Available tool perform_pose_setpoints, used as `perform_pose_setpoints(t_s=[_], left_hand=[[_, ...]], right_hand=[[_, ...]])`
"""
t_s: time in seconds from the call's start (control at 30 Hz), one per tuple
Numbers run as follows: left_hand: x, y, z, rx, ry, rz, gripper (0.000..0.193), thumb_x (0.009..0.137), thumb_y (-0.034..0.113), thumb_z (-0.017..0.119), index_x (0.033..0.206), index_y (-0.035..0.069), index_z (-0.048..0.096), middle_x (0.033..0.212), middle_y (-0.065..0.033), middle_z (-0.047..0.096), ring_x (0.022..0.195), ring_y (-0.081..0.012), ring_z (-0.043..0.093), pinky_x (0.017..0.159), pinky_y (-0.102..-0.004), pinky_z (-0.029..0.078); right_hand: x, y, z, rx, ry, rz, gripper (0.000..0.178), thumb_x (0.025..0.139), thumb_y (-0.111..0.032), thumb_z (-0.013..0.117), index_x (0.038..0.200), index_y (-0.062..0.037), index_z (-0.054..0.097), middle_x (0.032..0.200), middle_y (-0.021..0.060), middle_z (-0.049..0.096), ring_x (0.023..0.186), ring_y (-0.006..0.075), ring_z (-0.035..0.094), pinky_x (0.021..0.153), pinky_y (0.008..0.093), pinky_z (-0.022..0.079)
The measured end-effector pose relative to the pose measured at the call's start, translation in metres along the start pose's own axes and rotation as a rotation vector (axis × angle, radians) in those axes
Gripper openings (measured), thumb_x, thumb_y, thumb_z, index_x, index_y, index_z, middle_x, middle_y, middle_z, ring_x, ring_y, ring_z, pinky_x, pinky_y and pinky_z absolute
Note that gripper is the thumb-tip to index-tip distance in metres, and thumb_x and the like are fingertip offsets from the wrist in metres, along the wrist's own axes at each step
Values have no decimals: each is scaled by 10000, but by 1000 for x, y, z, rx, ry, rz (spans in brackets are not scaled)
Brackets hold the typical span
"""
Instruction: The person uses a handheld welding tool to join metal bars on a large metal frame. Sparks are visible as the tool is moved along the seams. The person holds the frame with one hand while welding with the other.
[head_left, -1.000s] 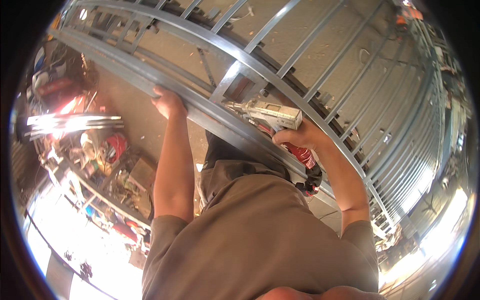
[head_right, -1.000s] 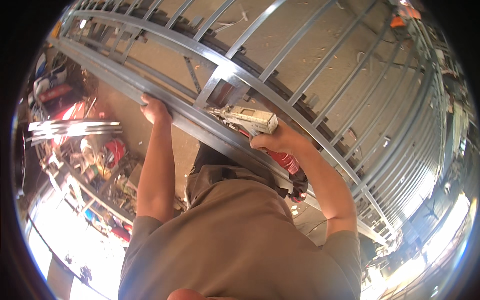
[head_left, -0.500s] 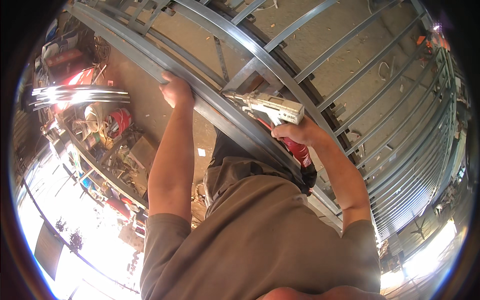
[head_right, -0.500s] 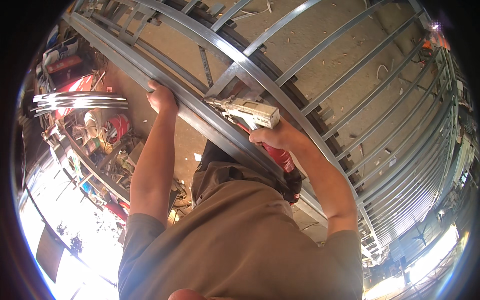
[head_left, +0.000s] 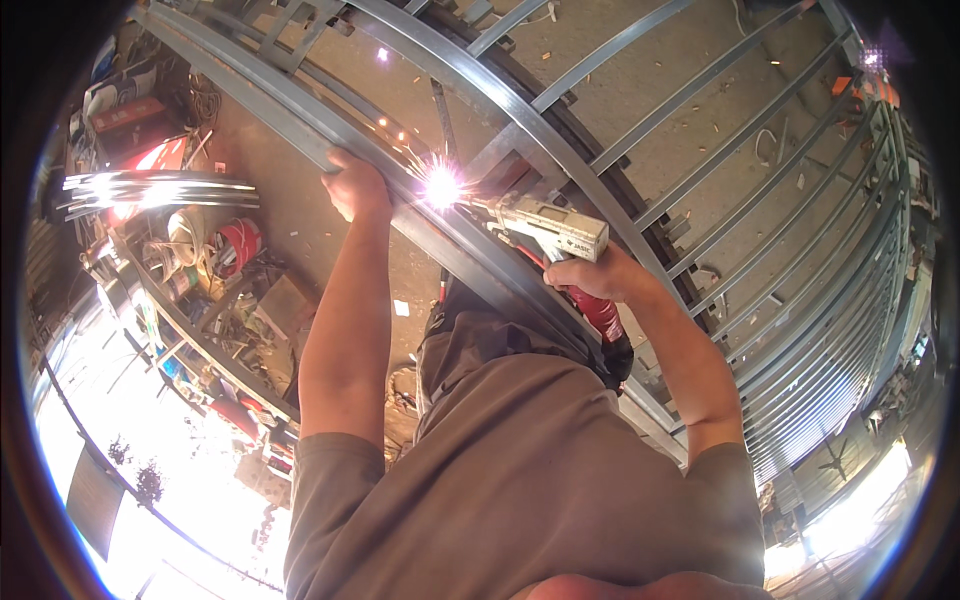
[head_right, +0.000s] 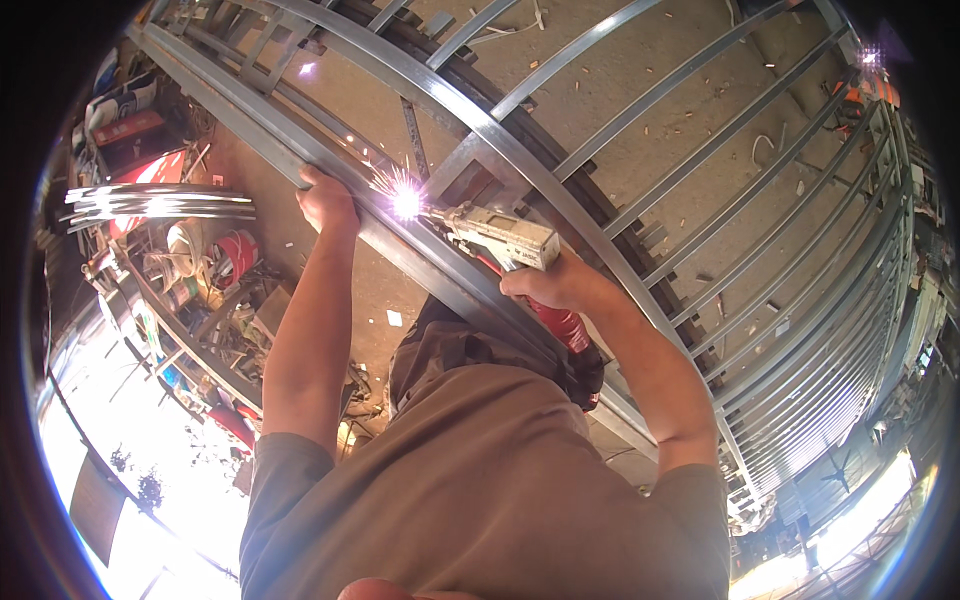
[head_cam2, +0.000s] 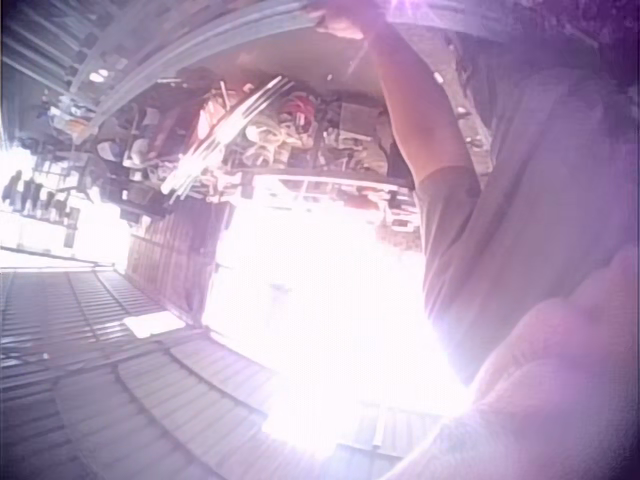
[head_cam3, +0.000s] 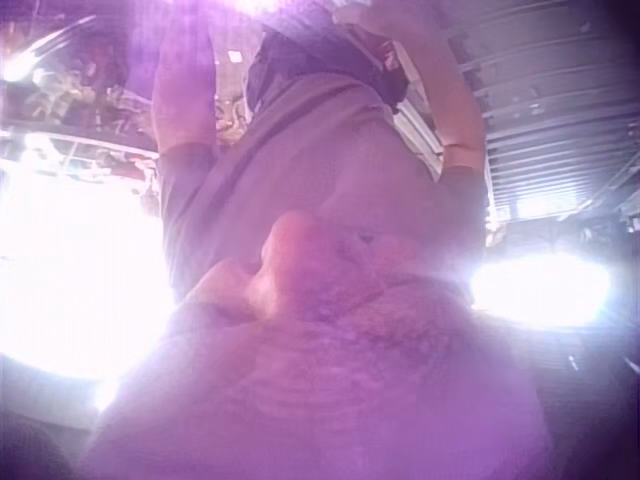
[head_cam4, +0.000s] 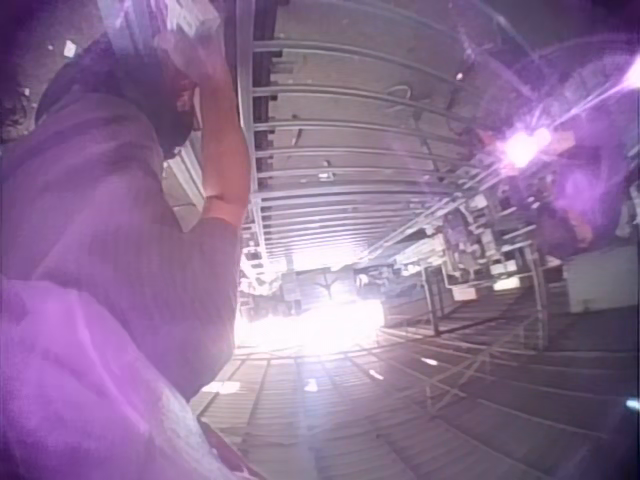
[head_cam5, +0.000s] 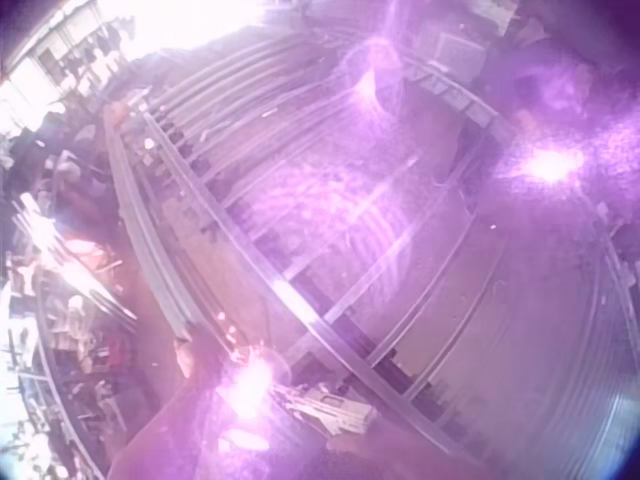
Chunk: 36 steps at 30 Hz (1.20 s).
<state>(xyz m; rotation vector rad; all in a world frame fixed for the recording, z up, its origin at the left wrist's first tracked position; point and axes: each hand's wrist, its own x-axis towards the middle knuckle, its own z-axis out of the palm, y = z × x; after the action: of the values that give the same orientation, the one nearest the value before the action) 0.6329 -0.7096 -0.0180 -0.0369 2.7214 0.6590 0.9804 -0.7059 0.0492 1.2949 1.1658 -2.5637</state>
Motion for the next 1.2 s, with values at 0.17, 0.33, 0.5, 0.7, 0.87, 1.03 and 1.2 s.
perform_pose_setpoints(t_s=[0.17, 0.33, 0.5, 0.7, 0.87, 1.03, 1.2], left_hand=[[-1, 1, -3, 3, -18, -12, 855, 1055, 645, 341, 1436, -93, 545, 1363, -338, 649, 1252, -485, 648, 1116, -532, 492], [0, 0, -1, 15, 1, 3, 862, 1052, 654, 333, 1432, -87, 552, 1345, -333, 662, 1238, -481, 656, 1097, -535, 501], [1, 0, -2, 21, 3, 14, 865, 1052, 652, 332, 1421, -96, 559, 1341, -334, 663, 1233, -481, 660, 1092, -536, 503], [3, -2, 1, -3, -6, 2, 863, 1051, 648, 338, 1406, -106, 565, 1346, -341, 657, 1235, -484, 657, 1092, -535, 502], [7, -7, 2, -45, -9, 36, 871, 1042, 647, 343, 1392, -117, 574, 1358, -346, 648, 1278, -483, 629, 1116, -532, 479], [8, -7, 3, -14, 6, 31, 862, 1039, 637, 352, 1421, -108, 558, 1371, -338, 645, 1280, -481, 627, 1118, -539, 476], [8, -6, 3, 6, 3, 17, 846, 1051, 636, 354, 1422, -94, 564, 1381, -331, 642, 1292, -475, 622, 1125, -532, 474]], right_hand=[[-2, -1, 0, -39, 13, 11, 398, 853, 10, 748, 1232, -17, 630, 876, 44, 687, 764, 142, 652, 692, 323, 554], [-4, -2, 0, -90, 50, 39, 352, 856, 1, 762, 1188, -28, 651, 886, 36, 689, 771, 135, 654, 703, 318, 555], [-7, -3, 0, -14, 32, 56, 389, 851, 5, 764, 1220, -25, 644, 893, 38, 686, 773, 134, 652, 689, 316, 554], [-10, -4, 0, 23, 30, 4, 412, 846, 6, 769, 1236, -24, 640, 882, 33, 682, 760, 130, 646, 675, 308, 551], [-31, 6, -12, 55, 29, 97, 461, 837, -71, 796, 1268, -22, 641, 968, 34, 690, 870, 136, 648, 774, 315, 559], [-63, 30, -30, 11, 26, 87, 397, 828, -88, 833, 1192, -38, 683, 993, 36, 713, 895, 136, 673, 803, 316, 574], [-72, 53, -34, 36, 44, 119, 422, 844, -95, 839, 1232, -43, 682, 993, 35, 721, 887, 126, 681, 795, 304, 581]])
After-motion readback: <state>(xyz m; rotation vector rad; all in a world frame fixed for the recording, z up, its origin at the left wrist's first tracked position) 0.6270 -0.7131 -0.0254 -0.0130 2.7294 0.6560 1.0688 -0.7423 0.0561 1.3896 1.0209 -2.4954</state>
